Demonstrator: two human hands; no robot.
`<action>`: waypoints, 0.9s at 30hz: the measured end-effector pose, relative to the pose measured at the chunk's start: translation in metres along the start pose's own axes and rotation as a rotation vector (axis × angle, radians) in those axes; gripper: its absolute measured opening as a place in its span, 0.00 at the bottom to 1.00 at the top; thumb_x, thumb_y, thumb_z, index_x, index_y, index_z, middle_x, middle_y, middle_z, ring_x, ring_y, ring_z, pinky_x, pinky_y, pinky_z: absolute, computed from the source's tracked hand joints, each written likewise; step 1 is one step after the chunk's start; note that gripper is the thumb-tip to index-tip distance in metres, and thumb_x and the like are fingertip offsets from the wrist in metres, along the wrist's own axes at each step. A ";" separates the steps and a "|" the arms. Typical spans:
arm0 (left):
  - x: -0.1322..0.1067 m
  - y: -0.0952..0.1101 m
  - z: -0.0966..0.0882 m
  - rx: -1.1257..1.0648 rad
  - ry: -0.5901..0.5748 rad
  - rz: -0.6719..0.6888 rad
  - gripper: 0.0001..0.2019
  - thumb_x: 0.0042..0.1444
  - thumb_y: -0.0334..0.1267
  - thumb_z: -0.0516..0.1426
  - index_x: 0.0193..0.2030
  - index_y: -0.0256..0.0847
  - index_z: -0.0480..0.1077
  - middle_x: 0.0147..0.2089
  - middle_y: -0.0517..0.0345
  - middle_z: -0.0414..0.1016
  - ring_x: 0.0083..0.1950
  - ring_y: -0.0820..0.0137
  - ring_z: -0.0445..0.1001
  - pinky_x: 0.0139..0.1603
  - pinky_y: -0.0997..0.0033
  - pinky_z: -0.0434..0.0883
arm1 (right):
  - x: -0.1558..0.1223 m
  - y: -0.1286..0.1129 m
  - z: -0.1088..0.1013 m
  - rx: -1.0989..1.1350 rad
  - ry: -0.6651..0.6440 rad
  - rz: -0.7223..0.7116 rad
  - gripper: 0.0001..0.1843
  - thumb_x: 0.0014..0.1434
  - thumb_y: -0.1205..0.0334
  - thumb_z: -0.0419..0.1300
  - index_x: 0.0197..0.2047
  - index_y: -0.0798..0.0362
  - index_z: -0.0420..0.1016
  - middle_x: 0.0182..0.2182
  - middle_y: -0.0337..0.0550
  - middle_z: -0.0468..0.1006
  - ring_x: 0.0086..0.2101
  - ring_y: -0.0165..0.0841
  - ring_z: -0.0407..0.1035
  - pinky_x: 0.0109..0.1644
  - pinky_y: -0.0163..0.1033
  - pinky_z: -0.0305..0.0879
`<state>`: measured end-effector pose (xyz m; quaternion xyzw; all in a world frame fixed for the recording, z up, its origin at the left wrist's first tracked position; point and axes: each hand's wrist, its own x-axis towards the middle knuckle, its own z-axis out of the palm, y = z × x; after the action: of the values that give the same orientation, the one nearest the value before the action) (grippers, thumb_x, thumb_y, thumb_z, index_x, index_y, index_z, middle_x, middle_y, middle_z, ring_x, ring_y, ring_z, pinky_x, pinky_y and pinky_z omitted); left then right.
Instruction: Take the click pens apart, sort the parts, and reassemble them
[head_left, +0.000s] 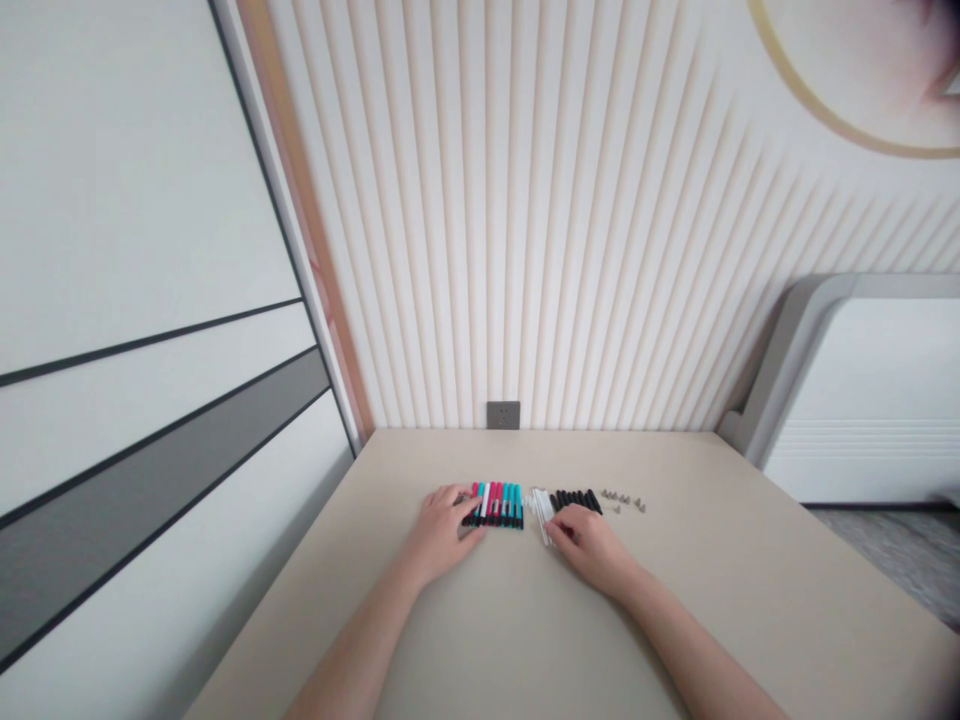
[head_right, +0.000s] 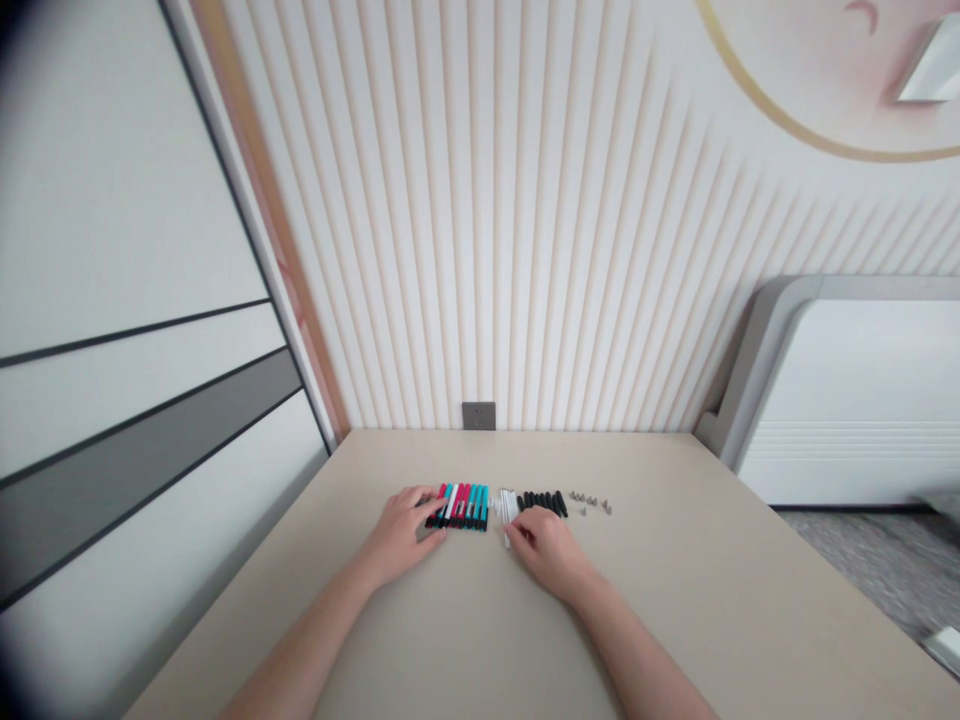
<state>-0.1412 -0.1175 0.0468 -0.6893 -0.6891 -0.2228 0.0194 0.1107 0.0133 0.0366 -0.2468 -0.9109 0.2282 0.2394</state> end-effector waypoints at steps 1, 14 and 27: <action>-0.001 0.000 0.000 0.006 -0.006 0.001 0.18 0.56 0.40 0.61 0.54 0.46 0.71 0.55 0.51 0.69 0.58 0.57 0.66 0.58 0.54 0.62 | 0.000 0.001 0.000 -0.001 -0.001 0.002 0.18 0.65 0.58 0.51 0.26 0.53 0.69 0.25 0.40 0.72 0.29 0.32 0.65 0.33 0.35 0.56; 0.000 -0.002 0.005 0.001 -0.009 0.022 0.15 0.55 0.38 0.62 0.50 0.47 0.74 0.56 0.53 0.70 0.57 0.58 0.67 0.59 0.55 0.62 | -0.001 0.004 0.003 -0.017 0.013 0.028 0.18 0.66 0.58 0.50 0.25 0.53 0.68 0.25 0.40 0.72 0.29 0.31 0.65 0.33 0.35 0.55; 0.005 0.004 -0.003 0.000 -0.069 0.047 0.15 0.57 0.36 0.59 0.51 0.46 0.73 0.51 0.53 0.74 0.53 0.60 0.69 0.55 0.57 0.62 | 0.002 0.001 -0.001 -0.010 0.021 -0.001 0.16 0.66 0.59 0.52 0.28 0.53 0.73 0.29 0.42 0.74 0.33 0.33 0.67 0.38 0.37 0.59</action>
<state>-0.1381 -0.1143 0.0526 -0.7125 -0.6731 -0.1982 0.0008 0.1096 0.0152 0.0374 -0.2499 -0.9095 0.2212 0.2478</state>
